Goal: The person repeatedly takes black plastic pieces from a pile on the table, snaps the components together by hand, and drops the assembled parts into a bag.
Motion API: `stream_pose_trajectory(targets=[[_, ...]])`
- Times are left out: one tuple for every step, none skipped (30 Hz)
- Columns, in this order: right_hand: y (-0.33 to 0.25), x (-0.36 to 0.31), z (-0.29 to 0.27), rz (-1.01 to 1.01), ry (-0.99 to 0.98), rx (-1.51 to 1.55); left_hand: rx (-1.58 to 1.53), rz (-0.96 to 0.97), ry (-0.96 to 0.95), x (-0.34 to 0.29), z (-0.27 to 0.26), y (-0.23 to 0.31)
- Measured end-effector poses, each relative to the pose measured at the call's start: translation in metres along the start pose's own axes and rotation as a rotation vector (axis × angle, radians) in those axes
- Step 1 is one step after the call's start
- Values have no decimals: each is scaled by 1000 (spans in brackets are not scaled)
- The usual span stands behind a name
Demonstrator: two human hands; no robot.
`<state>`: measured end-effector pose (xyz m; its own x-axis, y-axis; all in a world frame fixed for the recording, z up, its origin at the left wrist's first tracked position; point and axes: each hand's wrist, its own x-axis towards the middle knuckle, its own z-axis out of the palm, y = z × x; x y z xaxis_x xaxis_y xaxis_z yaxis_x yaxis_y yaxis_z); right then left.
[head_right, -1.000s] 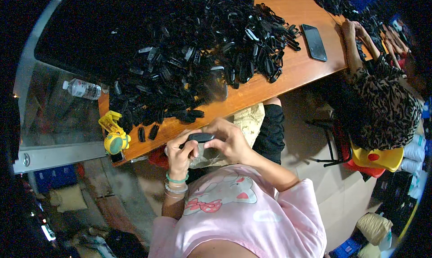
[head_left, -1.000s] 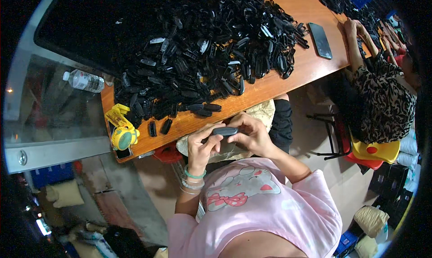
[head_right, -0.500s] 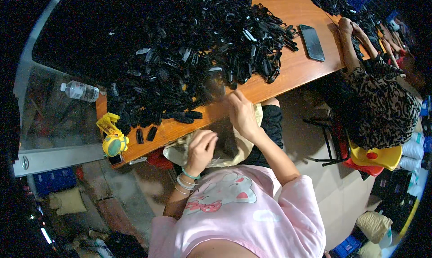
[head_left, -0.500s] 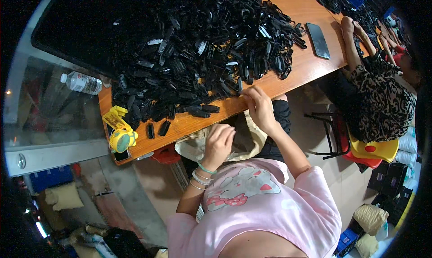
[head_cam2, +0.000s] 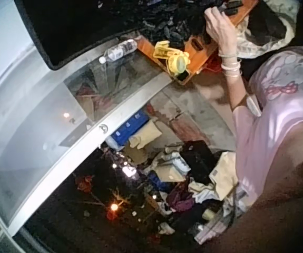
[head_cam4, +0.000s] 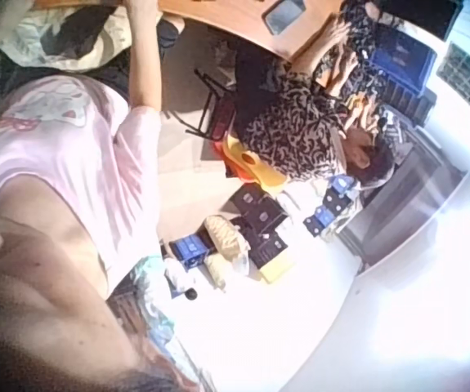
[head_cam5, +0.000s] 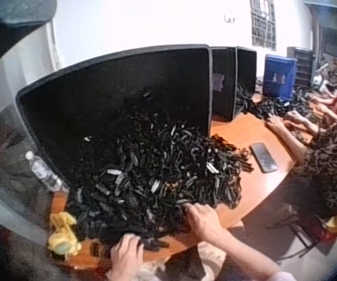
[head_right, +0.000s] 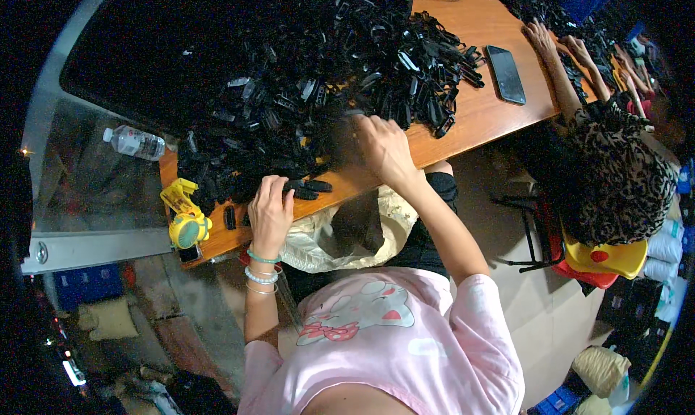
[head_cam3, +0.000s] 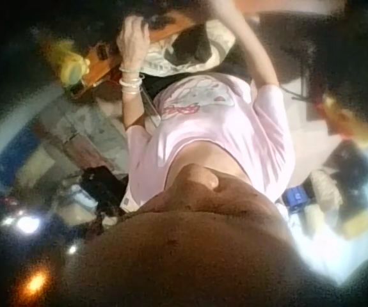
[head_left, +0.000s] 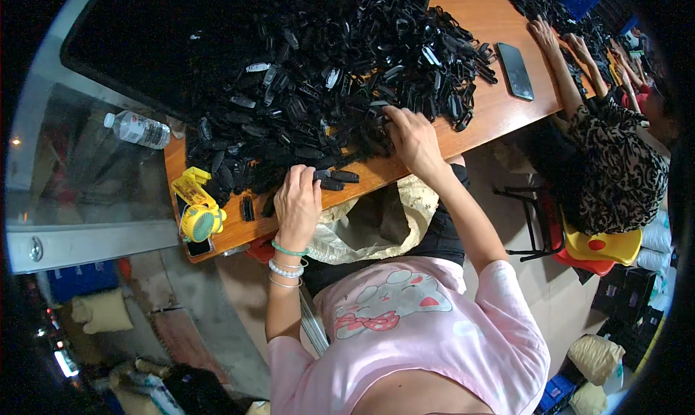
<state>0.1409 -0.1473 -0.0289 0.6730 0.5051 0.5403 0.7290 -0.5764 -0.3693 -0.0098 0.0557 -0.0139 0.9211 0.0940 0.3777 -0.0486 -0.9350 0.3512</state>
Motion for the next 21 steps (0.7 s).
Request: stream_pose_trajectory(targets=[[-7,-4,-4,-2,-4,3,-17,-17,-4,-1,-1,-1],[-18,-8,-10,289,-79,314,-35,-33,-8,0,-2,-3],[-27,-13,-14,581,-156,626,-34,-38,-8,0,-3,-4],[-28,-25,-10,565,-41,987,-95,-75,-22,2,-5,-2],[-34,-33,-7,530,-83,1131,-153,-119,-38,3,-6,-2],[-44,-41,-9,580,-162,1414,-152,-122,-39,2,-6,-4],[-59,-45,-11,625,-243,1695,-194,-163,-58,1,-6,-5],[-68,-51,-9,627,-310,1751,-236,-197,-78,1,-5,-4],[-77,-56,-5,626,-379,1806,-235,-192,-79,0,-4,-3],[-81,-60,2,658,-480,1795,-299,-217,-42,-2,-3,-3],[-86,-61,7,688,-581,1780,-363,-241,-3,-4,-2,-4],[-93,-62,11,694,-650,1714,-362,-239,-3,-7,0,-4],[-101,-62,19,680,-646,1607,-368,-268,8,-11,1,-7],[-103,-64,28,616,-602,1478,-380,-291,15,-13,1,-8],[-104,-65,35,554,-557,1350,-379,-288,18,-13,0,-8],[-108,-62,33,549,-565,1352,-353,-301,-25,-16,-2,-9],[-114,-57,27,459,-533,1110,-328,-314,-69,-19,-3,-11],[-118,-54,24,368,-495,869,-289,-313,-85,-23,-4,-13],[-118,-56,26,367,-495,867,-291,-312,-84,-25,-4,-12],[-118,-60,28,400,-423,896,-222,-264,-19,-27,-5,-10],[-118,-63,29,433,-350,924,-154,-216,45,-30,-5,-8]])
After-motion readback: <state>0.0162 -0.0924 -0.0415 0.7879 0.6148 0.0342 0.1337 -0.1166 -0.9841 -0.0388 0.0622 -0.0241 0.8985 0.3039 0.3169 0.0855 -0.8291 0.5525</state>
